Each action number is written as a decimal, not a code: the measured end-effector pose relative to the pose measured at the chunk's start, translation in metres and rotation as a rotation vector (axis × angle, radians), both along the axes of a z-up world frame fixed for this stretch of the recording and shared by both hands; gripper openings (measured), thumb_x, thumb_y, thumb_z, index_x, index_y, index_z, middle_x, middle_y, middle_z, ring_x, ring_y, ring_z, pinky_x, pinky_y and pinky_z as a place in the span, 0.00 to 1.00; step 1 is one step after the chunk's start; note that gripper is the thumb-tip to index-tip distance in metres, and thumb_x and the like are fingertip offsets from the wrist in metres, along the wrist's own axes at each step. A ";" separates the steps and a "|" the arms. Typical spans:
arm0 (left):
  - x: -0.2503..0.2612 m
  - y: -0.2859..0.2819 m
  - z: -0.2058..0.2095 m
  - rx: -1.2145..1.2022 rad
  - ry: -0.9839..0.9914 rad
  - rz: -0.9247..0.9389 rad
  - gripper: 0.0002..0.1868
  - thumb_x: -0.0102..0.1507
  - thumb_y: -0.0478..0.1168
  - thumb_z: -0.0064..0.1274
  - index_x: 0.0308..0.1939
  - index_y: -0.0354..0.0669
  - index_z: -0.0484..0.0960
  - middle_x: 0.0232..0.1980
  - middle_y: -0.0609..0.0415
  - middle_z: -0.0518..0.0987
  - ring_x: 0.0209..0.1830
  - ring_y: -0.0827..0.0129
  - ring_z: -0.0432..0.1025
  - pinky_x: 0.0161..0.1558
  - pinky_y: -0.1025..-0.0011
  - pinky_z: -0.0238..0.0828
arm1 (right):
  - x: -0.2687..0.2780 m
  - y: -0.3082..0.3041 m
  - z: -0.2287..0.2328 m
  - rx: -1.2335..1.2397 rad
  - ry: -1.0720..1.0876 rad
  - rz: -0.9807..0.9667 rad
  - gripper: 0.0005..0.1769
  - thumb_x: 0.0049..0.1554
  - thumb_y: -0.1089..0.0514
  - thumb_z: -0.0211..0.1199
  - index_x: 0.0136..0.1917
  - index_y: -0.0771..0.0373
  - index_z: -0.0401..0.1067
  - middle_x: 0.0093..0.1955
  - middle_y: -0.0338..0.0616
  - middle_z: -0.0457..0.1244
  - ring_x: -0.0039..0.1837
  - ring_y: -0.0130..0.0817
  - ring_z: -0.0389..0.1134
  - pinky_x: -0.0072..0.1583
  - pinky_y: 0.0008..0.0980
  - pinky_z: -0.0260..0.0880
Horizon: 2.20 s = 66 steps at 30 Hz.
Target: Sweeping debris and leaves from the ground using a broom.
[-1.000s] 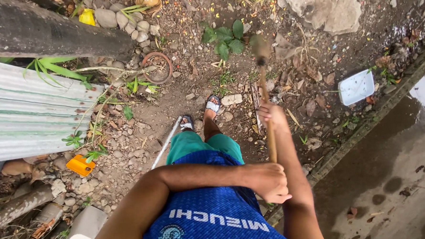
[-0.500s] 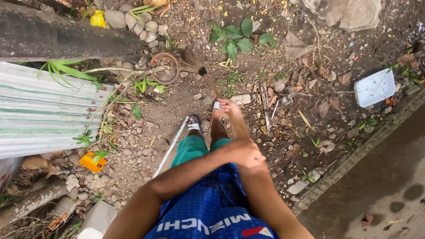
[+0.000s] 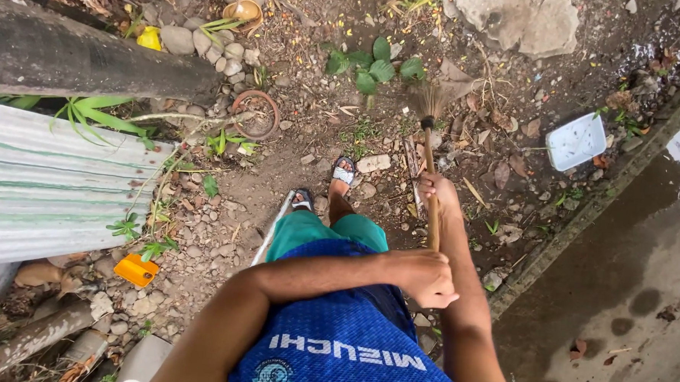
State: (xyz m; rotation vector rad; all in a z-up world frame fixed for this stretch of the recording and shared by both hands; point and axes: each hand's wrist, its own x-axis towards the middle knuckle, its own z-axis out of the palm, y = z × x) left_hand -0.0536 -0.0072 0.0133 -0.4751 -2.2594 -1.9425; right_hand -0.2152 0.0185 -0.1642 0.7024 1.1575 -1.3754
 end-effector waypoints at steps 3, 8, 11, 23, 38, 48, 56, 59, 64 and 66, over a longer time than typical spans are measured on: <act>0.019 0.000 0.029 -0.106 0.111 0.081 0.23 0.64 0.44 0.49 0.13 0.44 0.75 0.16 0.49 0.74 0.17 0.54 0.71 0.31 0.57 0.69 | 0.015 -0.018 0.014 0.091 0.084 0.287 0.25 0.63 0.68 0.46 0.73 0.73 0.54 0.30 0.32 0.54 0.26 0.20 0.50 0.25 0.16 0.49; 0.026 -0.009 0.026 -0.186 -0.035 0.037 0.22 0.67 0.45 0.48 0.18 0.43 0.79 0.18 0.46 0.75 0.17 0.55 0.72 0.29 0.57 0.70 | 0.091 -0.055 -0.036 -0.080 -0.142 0.389 0.22 0.63 0.65 0.48 0.70 0.67 0.57 0.29 0.30 0.52 0.25 0.18 0.49 0.24 0.17 0.47; 0.020 -0.016 -0.023 -0.231 -0.208 0.027 0.23 0.68 0.46 0.47 0.20 0.42 0.81 0.20 0.46 0.76 0.16 0.55 0.72 0.27 0.56 0.71 | 0.108 -0.050 -0.116 -0.207 -0.288 0.337 0.17 0.62 0.64 0.49 0.63 0.72 0.64 0.29 0.29 0.52 0.25 0.17 0.48 0.24 0.18 0.47; -0.020 0.031 -0.073 -0.184 -0.264 -0.227 0.25 0.68 0.46 0.45 0.18 0.39 0.79 0.18 0.47 0.76 0.15 0.58 0.71 0.26 0.56 0.67 | 0.015 0.055 -0.158 -0.051 -0.205 -0.086 0.13 0.65 0.68 0.47 0.63 0.68 0.55 0.28 0.30 0.52 0.23 0.19 0.48 0.23 0.17 0.48; 0.046 -0.129 0.062 -0.095 -0.068 0.043 0.26 0.67 0.42 0.50 0.13 0.41 0.69 0.16 0.50 0.70 0.18 0.55 0.67 0.36 0.56 0.65 | 0.070 -0.138 -0.012 -0.281 -0.201 -0.019 0.13 0.66 0.65 0.50 0.63 0.70 0.59 0.31 0.33 0.55 0.27 0.20 0.53 0.25 0.16 0.53; 0.110 -0.231 -0.043 -0.222 -0.176 0.387 0.21 0.65 0.39 0.54 0.16 0.44 0.74 0.19 0.51 0.74 0.22 0.54 0.70 0.35 0.56 0.67 | 0.233 -0.268 -0.286 -0.667 -0.826 -0.307 0.10 0.69 0.64 0.38 0.51 0.70 0.59 0.37 0.36 0.56 0.31 0.20 0.54 0.31 0.18 0.61; 0.086 -0.240 -0.069 0.003 -0.062 0.222 0.24 0.64 0.39 0.55 0.13 0.43 0.70 0.17 0.52 0.72 0.20 0.57 0.69 0.35 0.59 0.66 | 0.119 -0.214 -0.199 -0.217 -0.362 -0.365 0.10 0.67 0.64 0.39 0.49 0.68 0.62 0.30 0.32 0.52 0.24 0.19 0.49 0.22 0.18 0.50; 0.082 -0.237 -0.065 0.068 -0.022 0.146 0.24 0.64 0.38 0.54 0.13 0.43 0.69 0.18 0.52 0.72 0.20 0.58 0.69 0.36 0.60 0.66 | 0.089 -0.192 -0.153 -0.106 -0.284 -0.406 0.07 0.68 0.66 0.43 0.48 0.65 0.61 0.28 0.31 0.51 0.23 0.19 0.47 0.22 0.17 0.47; 0.090 -0.274 -0.028 0.079 0.026 0.077 0.23 0.63 0.38 0.54 0.13 0.42 0.70 0.18 0.52 0.73 0.21 0.57 0.68 0.36 0.60 0.65 | 0.060 -0.179 -0.147 -0.144 -0.141 -0.434 0.07 0.68 0.67 0.44 0.45 0.64 0.57 0.30 0.33 0.52 0.25 0.19 0.49 0.24 0.16 0.49; 0.097 -0.296 0.003 0.074 0.033 0.045 0.23 0.64 0.38 0.53 0.14 0.42 0.70 0.18 0.53 0.72 0.22 0.58 0.69 0.37 0.59 0.65 | 0.056 -0.182 -0.157 -0.291 -0.265 -0.294 0.15 0.70 0.64 0.48 0.40 0.59 0.51 0.29 0.33 0.51 0.25 0.19 0.49 0.26 0.18 0.49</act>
